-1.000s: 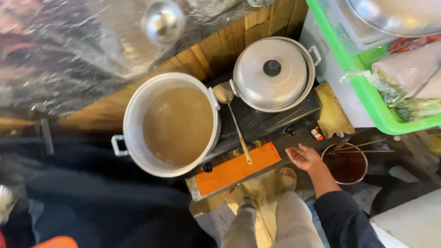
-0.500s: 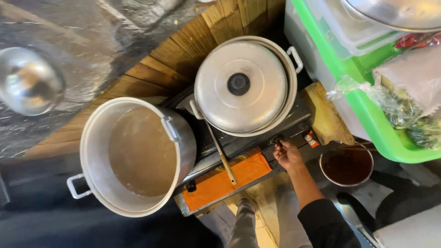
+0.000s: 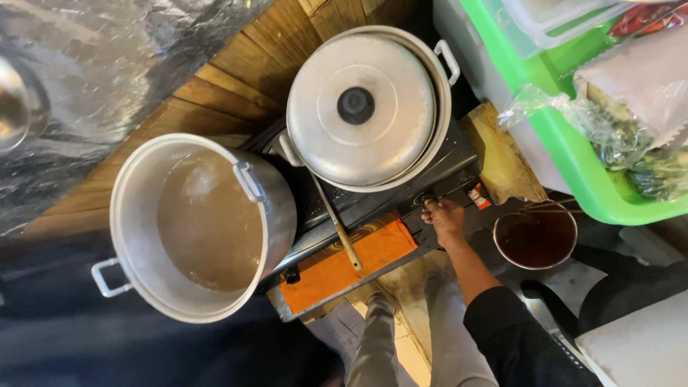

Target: Prepare several bowls by adding seasonings, oils, and meat ingredients for a dish.

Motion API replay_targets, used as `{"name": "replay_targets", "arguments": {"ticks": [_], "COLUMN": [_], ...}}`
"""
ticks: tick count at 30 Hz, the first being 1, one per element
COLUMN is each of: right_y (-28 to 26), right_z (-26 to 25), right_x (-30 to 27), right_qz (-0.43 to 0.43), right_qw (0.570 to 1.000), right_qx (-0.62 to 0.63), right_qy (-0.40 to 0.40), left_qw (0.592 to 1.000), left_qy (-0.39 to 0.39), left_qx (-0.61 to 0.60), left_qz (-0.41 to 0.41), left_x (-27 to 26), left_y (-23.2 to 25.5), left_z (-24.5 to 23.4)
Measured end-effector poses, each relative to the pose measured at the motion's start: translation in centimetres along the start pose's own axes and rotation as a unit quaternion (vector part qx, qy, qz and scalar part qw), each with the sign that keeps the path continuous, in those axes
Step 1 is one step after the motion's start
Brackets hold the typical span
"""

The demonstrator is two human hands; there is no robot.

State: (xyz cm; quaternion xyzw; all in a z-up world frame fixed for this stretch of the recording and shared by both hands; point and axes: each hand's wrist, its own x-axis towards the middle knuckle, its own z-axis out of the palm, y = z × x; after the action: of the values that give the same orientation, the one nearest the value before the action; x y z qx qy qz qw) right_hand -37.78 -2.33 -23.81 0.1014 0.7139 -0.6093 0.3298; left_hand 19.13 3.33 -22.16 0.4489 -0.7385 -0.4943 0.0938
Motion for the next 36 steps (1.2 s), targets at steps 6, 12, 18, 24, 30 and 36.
{"name": "replay_targets", "arguments": {"ticks": [6,12,18,24,30,36], "right_y": [-4.5,12.0,15.0,-6.8,-31.3,-33.1], "right_z": [-1.2,-14.8,-22.8,-10.0,6.4,14.4], "right_x": [-7.1,-11.1,-21.2,-21.1,-19.0,-10.4], "right_qz": [0.097,0.094,0.104,-0.099,-0.566,-0.449], "right_qw": [0.987,0.987,0.98,0.967,0.743,0.535], "right_qx": [-0.129,-0.025,-0.168,-0.227,-0.341,-0.69], "right_qy": [-0.005,-0.125,0.003,-0.06,-0.109,-0.192], "left_qw": [0.973,0.966,0.945,0.918,0.916,0.912], "left_qy": [0.116,0.091,0.06,0.267,0.243,0.222], "left_qx": [0.037,0.138,0.251,-0.272,-0.298,-0.328], "left_qz": [0.196,0.2,0.201,0.113,0.11,0.106], "left_x": [26.4,43.8,46.2,32.8,29.0,26.4], "left_y": [44.1,53.5,52.6,49.7,41.7,37.4], "left_z": [-8.8,-9.6,-10.3,-21.0,-19.7,-17.9]}}
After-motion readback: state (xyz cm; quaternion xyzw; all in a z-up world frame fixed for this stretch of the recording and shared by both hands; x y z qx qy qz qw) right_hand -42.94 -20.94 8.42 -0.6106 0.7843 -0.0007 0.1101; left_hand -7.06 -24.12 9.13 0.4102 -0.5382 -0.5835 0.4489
